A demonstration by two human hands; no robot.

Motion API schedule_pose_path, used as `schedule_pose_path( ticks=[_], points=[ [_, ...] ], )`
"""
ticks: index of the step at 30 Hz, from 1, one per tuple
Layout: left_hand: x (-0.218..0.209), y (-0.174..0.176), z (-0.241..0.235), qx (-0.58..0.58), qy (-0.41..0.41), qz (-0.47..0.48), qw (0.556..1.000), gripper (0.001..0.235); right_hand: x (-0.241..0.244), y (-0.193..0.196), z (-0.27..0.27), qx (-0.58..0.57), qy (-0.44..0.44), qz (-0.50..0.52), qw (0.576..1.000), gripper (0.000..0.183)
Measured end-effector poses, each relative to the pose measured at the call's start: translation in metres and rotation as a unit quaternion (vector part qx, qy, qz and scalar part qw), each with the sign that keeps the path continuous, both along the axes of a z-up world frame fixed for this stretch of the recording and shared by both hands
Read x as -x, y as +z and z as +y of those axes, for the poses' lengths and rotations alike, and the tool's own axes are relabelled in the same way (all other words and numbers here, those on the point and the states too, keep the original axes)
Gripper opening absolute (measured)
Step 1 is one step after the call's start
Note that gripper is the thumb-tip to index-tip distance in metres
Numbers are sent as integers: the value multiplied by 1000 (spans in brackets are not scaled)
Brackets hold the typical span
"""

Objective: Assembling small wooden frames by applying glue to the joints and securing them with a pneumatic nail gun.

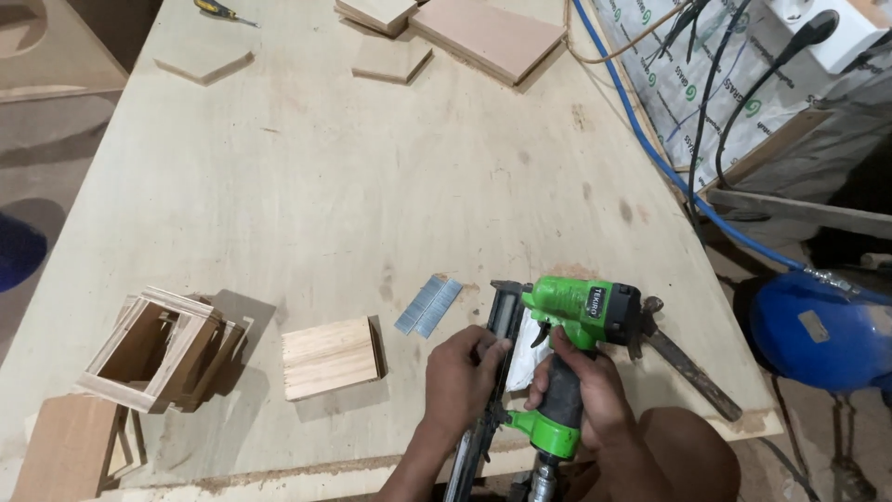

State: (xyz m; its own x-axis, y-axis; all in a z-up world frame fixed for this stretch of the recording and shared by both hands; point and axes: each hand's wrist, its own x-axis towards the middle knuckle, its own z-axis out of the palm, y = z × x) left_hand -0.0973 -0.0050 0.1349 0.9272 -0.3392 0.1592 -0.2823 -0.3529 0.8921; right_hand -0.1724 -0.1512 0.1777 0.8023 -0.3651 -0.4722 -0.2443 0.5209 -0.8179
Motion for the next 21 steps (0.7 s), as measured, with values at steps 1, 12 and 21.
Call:
schedule_pose_path(
  ticks=[1, 12, 21],
  points=[
    [-1, 5, 2, 26, 4, 95, 995, 24, 0, 2, -1, -1, 15, 18, 1000, 59],
    [-11, 5, 16, 239, -20, 412, 879, 49, 10, -8, -18, -142, 93, 79, 982, 74],
    [-6, 10, 20, 161, -44, 257, 952, 56, 8, 5, -5, -68, 72, 62, 993, 69]
  ],
)
